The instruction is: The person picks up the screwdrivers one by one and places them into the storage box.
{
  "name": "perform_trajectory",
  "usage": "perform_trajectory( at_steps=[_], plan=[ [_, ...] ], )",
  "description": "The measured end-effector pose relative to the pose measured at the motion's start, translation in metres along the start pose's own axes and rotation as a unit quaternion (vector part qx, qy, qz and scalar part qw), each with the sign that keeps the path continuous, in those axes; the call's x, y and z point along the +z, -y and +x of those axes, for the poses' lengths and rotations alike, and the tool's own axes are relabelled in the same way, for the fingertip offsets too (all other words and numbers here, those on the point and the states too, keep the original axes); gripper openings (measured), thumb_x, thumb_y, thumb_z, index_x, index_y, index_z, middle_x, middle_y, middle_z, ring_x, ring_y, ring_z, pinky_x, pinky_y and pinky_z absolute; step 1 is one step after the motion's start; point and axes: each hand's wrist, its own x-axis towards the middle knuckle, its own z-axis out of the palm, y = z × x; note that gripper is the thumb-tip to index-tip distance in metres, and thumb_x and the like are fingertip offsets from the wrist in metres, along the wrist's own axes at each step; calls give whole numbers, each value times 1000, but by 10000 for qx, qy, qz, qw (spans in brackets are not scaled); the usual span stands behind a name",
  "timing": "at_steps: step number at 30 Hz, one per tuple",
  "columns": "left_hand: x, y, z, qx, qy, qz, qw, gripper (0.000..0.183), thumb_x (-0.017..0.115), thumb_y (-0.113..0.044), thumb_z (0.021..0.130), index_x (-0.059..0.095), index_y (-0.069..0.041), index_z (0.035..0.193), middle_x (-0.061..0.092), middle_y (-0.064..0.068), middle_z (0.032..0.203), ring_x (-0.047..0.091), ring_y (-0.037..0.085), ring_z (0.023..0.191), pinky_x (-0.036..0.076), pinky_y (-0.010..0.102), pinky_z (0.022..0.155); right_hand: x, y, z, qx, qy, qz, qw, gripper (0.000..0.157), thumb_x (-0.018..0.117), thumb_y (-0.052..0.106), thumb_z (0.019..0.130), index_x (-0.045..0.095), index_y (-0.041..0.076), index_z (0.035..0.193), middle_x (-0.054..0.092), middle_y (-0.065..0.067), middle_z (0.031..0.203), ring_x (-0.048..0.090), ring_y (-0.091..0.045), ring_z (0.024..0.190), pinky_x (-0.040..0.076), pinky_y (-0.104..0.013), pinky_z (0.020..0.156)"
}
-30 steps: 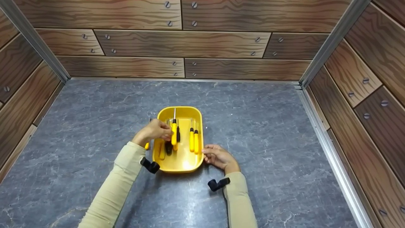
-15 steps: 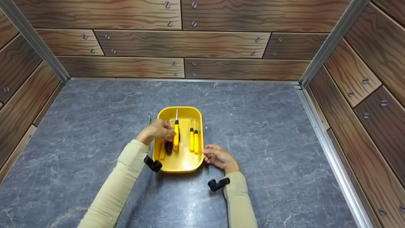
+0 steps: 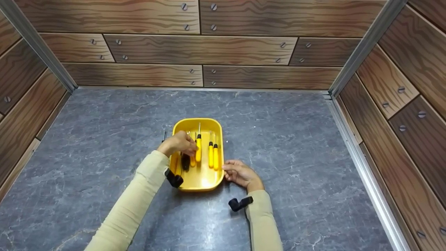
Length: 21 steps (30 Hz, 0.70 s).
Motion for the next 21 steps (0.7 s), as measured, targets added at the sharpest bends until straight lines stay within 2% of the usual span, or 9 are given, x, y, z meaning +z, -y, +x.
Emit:
perform_trajectory(
  at_steps=[2,5,9,13,18,21],
  plan=[
    [3,-2,2,-2,-67,224,9997,17,71,-7,78,72,4,91,76,17,88,75,20,72,61,32,77,0,0,0,-5,17,-7,10000,20,48,4,97,63,13,88,68,7,71,61,-1,60,46,-11,57],
    [5,-3,6,6,-132,553,9984,16,71,-8,77,72,2,90,74,9,70,75,24,80,61,29,72,1,1,-1,-40,43,-22,10000,21,47,4,97,63,13,88,68,7,70,60,-1,60,46,-11,57],
    [8,-4,10,-88,-100,771,9969,19,70,-8,76,69,2,92,62,-3,53,75,20,74,61,26,69,1,2,-1,-40,37,-10,10000,25,43,2,98,64,13,88,68,7,70,60,-1,60,46,-11,57],
    [8,-4,13,-182,-10,986,9950,24,69,-8,77,66,3,98,60,-3,58,68,15,63,60,25,71,1,1,0,12,40,-9,10000,26,42,2,98,63,13,88,68,7,70,60,-1,60,46,-11,56],
    [9,-3,14,-148,44,1156,9932,31,69,-8,76,63,5,105,59,3,72,57,12,58,58,24,68,1,0,1,37,-52,-28,10000,19,49,5,97,62,13,86,66,7,68,59,-1,59,45,-10,55],
    [12,-3,17,-207,24,1041,9943,33,68,-6,77,60,5,107,59,1,65,56,9,52,59,24,66,1,-1,1,51,-118,-9,9999,17,50,6,96,62,13,86,66,6,68,59,-2,59,45,-11,55]
  ],
)
